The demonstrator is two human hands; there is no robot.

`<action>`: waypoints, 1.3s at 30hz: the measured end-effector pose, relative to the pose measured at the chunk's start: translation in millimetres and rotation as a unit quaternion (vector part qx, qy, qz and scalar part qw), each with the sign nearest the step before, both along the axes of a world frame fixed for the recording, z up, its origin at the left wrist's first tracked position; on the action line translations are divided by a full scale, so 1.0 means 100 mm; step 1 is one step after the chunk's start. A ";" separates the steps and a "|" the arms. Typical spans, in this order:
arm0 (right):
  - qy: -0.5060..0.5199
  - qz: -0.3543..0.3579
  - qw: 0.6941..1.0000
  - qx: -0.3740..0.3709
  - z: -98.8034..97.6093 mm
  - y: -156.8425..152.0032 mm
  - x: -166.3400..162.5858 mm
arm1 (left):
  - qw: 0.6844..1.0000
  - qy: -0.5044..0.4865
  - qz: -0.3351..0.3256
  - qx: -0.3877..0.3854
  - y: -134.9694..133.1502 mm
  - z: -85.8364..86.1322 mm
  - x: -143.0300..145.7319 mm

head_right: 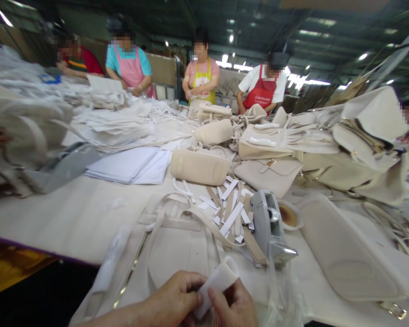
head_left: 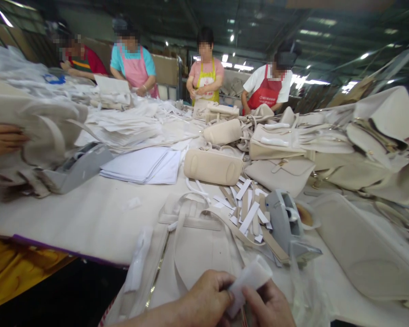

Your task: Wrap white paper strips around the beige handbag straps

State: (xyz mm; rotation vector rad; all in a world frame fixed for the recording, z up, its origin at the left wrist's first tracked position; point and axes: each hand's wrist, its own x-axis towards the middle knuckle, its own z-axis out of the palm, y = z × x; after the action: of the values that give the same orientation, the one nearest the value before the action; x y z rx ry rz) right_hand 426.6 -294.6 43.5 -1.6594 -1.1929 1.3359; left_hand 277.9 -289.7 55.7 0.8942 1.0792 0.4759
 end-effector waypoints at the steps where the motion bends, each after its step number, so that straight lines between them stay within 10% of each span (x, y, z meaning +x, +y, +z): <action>1: -0.025 -0.007 1.000 0.008 0.03 0.02 0.01 | 1.000 0.012 -0.008 0.016 -0.01 -0.01 -0.01; 11: 0.070 0.039 0.990 -0.115 -0.18 0.11 0.04 | 0.997 0.009 -0.020 0.075 -0.01 -0.13 -0.06; 15: -0.097 -0.007 0.995 0.007 0.20 0.25 0.55 | 0.999 0.028 0.009 0.019 0.02 -0.14 -0.04; 20: -0.381 -0.115 0.909 0.127 0.54 0.81 1.33 | 0.999 0.037 0.033 -0.001 0.02 -0.13 -0.01; 31: -0.147 -0.139 0.977 0.065 0.16 1.18 1.40 | 0.998 0.012 0.059 0.025 -0.01 -0.20 -0.05; 39: -0.175 -0.173 0.965 0.094 0.52 0.87 1.50 | 0.998 -0.004 0.048 0.034 0.02 -0.24 -0.06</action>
State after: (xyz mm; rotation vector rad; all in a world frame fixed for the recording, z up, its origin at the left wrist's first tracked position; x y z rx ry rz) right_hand 576.5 -207.6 95.6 -1.9050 -1.1147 0.7138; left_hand 272.2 -287.3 31.9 0.9028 1.1081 0.5982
